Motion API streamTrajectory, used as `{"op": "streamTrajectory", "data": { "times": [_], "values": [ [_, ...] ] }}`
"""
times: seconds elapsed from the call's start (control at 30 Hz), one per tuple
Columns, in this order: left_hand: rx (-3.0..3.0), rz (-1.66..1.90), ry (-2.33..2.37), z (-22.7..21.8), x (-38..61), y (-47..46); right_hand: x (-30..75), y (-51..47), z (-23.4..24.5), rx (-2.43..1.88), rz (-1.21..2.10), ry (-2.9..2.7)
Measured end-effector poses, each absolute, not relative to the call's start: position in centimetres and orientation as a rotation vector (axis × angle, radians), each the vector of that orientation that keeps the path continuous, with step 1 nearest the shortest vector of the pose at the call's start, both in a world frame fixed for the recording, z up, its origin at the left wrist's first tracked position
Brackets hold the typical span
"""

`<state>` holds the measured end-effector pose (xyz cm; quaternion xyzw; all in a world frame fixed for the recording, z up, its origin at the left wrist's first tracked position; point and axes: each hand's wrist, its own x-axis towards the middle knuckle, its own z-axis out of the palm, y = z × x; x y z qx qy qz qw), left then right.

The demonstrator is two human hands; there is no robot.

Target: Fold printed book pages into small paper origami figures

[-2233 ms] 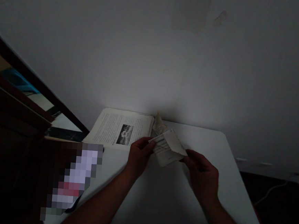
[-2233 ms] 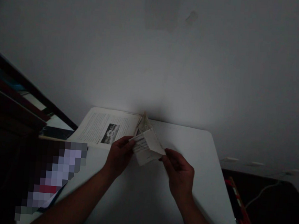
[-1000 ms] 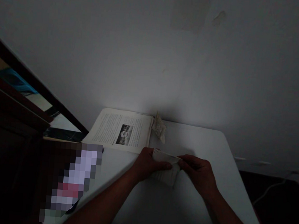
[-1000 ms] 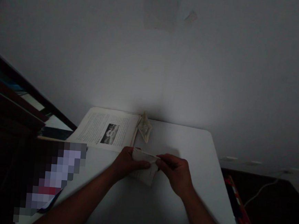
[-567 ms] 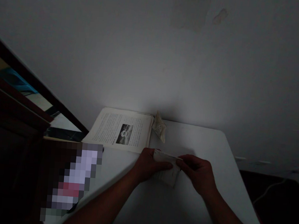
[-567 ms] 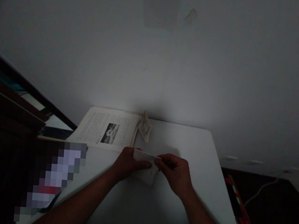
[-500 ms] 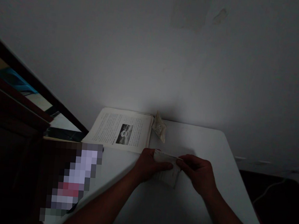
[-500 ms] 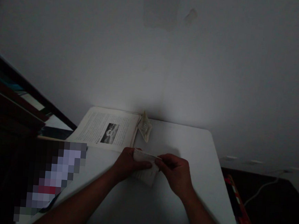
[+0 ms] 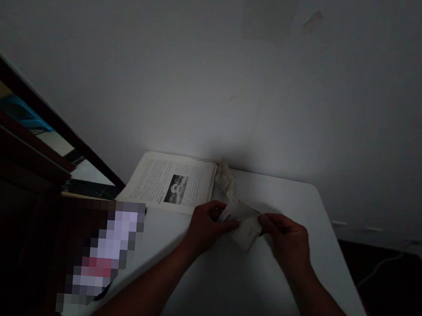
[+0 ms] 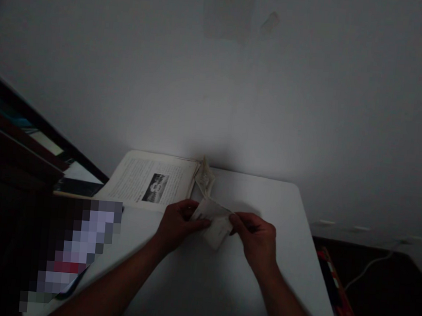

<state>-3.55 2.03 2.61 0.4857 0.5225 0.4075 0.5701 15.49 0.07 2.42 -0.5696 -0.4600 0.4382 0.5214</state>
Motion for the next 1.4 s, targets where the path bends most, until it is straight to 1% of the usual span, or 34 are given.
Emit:
{"op": "streamTrajectory", "data": {
  "times": [0.2, 0.37, 0.67, 0.73, 0.8, 0.93, 1.07, 1.4],
  "values": [
    [1.256, 1.029, 1.330, 2.8, -4.1, 2.4, 16.2, 0.5, 1.5, -1.285, 1.070, -0.969],
    [1.363, 1.059, 1.315, 3.0, -4.3, 2.3, 16.5, 0.7, 0.8, -1.248, 1.132, -0.884],
    [1.851, 1.170, 1.244, 3.4, -4.4, 1.6, 16.5, 1.1, 0.4, -1.191, 1.279, -0.772],
    [1.809, 1.179, 1.230, 3.2, -4.4, 1.6, 16.6, 1.1, 0.4, -1.206, 1.258, -0.784],
    [1.620, 1.152, 1.215, 2.9, -4.3, 1.8, 16.6, 1.0, 0.6, -1.207, 1.219, -0.825],
    [1.270, 0.979, 1.077, 2.5, -4.0, 2.2, 16.5, 0.7, 1.2, -1.220, 1.121, -0.940],
    [1.297, 0.846, 1.026, 2.5, -3.8, 2.2, 16.4, 0.6, 1.6, -1.257, 1.087, -0.991],
    [1.289, 0.866, 0.959, 2.2, -3.9, 2.1, 16.1, 0.7, 1.1, -1.176, 1.193, -0.880]
  ]
}}
